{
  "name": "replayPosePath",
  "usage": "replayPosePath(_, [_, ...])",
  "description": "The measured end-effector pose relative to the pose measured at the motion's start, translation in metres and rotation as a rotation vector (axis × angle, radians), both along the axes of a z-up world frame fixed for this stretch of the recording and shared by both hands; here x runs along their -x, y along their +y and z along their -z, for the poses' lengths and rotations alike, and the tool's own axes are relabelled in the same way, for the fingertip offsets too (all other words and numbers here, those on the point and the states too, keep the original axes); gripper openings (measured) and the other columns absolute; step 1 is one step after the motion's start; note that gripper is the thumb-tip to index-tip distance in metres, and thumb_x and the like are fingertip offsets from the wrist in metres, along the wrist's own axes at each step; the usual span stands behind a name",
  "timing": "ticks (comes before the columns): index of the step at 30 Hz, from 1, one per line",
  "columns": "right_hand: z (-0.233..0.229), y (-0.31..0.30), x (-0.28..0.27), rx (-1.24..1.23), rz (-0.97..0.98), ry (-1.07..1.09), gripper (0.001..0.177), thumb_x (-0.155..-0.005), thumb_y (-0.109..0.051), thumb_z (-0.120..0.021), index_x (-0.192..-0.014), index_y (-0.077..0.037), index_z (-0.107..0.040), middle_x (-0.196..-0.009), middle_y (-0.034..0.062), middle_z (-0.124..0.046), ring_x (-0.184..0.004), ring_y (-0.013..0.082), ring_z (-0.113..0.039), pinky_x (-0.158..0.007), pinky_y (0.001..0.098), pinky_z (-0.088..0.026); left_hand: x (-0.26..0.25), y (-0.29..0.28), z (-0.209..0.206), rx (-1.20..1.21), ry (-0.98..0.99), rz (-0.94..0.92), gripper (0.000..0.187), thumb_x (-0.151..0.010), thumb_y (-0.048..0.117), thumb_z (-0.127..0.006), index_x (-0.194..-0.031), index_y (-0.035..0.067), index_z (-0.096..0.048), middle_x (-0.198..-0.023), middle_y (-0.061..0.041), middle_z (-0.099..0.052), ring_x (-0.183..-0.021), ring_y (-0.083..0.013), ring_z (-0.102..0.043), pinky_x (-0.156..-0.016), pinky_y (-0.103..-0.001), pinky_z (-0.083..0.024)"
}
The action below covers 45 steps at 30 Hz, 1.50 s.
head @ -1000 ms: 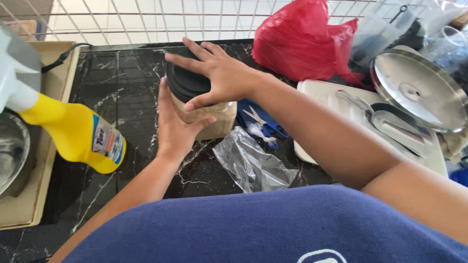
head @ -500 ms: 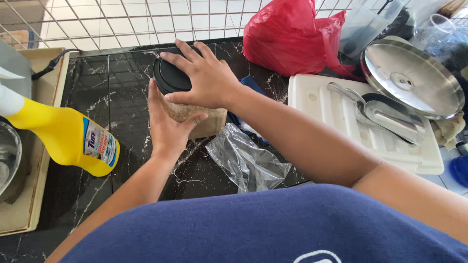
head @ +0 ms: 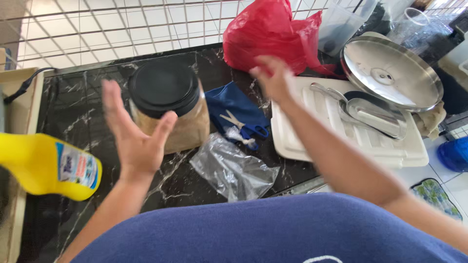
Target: The person cuts open a plastic bag of grains with scissors and pours the contents into a clear container. They then secure the container with a lid and clean the countertop with a cloth and spray cleaner.
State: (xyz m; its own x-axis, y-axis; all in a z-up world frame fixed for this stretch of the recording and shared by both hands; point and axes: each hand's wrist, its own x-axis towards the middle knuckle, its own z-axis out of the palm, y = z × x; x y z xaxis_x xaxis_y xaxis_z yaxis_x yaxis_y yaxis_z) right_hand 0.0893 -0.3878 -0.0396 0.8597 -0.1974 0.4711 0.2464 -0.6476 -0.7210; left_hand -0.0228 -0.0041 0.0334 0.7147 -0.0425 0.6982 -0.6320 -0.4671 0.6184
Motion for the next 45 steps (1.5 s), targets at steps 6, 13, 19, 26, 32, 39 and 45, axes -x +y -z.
replayPosePath(6, [-0.053,-0.125,-0.072,0.504,0.161,0.026,0.070,-0.085,-0.045,-0.082,-0.134,0.000,-0.062,-0.144,0.0286,-0.051,-0.131,0.0424,-0.047,-0.109,0.0501,-0.040,-0.038,-0.084,-0.064,-0.069,-0.268,0.138,0.043,-0.109,0.023,-0.072,-0.145,0.007,-0.055,-0.156,-0.017,-0.047,-0.149,-0.0318,-0.045,-0.126,-0.045,-0.039])
replayPosePath(13, [-0.021,-0.059,-0.048,0.569,-0.308,0.615,0.060,-0.084,-0.056,-0.070,-0.129,-0.015,-0.070,-0.122,0.0159,-0.075,-0.115,0.0330,-0.070,-0.098,0.0482,-0.052,-0.136,-0.281,-0.044,-0.109,0.009,0.335,0.023,-0.103,0.016,-0.062,-0.124,0.020,-0.070,-0.155,-0.007,-0.055,-0.147,-0.0323,-0.048,-0.121,-0.046,-0.044])
replayPosePath(19, [-0.042,-0.101,-0.039,0.672,-0.419,0.403,0.093,-0.087,-0.057,-0.072,-0.152,0.000,-0.038,-0.120,0.0272,-0.067,-0.108,0.0440,-0.066,-0.094,0.0518,-0.052,-0.264,-0.342,0.002,-0.774,0.273,0.003,0.075,-0.084,0.046,-0.079,-0.149,0.025,-0.047,-0.166,-0.013,-0.023,-0.148,-0.0459,-0.017,-0.112,-0.071,-0.024])
replayPosePath(26, [-0.069,-0.164,-0.097,-0.153,-0.069,0.798,0.051,-0.099,-0.051,-0.056,-0.126,-0.012,-0.076,-0.126,0.0105,-0.071,-0.108,0.0285,-0.069,-0.084,0.0518,-0.058,-0.323,-0.309,0.034,-0.378,0.575,-0.071,0.093,-0.076,0.036,-0.088,-0.154,0.025,-0.038,-0.142,-0.020,-0.053,-0.130,-0.0412,-0.052,-0.109,-0.049,-0.043])
replayPosePath(32, [-0.041,-0.193,-0.112,0.060,0.228,0.346,0.054,-0.082,-0.047,-0.084,-0.121,-0.014,-0.066,-0.126,0.0087,-0.069,-0.119,0.0261,-0.061,-0.098,0.0401,-0.049,-0.309,-0.285,0.046,-0.194,0.566,-0.245,0.048,-0.089,0.025,-0.077,-0.132,0.016,-0.058,-0.129,-0.009,-0.067,-0.120,-0.0300,-0.068,-0.100,-0.046,-0.054])
replayPosePath(39, [-0.022,-0.170,-0.122,0.249,-0.004,0.609,0.062,-0.073,-0.044,-0.090,-0.122,-0.012,-0.068,-0.122,0.0136,-0.073,-0.115,0.0317,-0.069,-0.098,0.0423,-0.054,-0.253,-0.263,0.062,0.010,0.489,-0.402,0.068,-0.078,0.027,-0.096,-0.127,0.006,-0.053,-0.124,-0.014,-0.062,-0.116,-0.0353,-0.062,-0.097,-0.048,-0.051])
replayPosePath(45, [-0.065,-0.124,-0.140,0.359,-0.093,-0.212,0.023,-0.092,-0.022,-0.072,-0.112,-0.012,-0.074,-0.110,0.0107,-0.076,-0.108,0.0289,-0.069,-0.095,0.0412,-0.053,-0.239,-0.247,0.087,0.710,0.509,0.040,0.068,-0.077,0.008,-0.085,-0.135,0.008,-0.050,-0.124,-0.007,-0.065,-0.114,-0.0210,-0.067,-0.098,-0.033,-0.057])
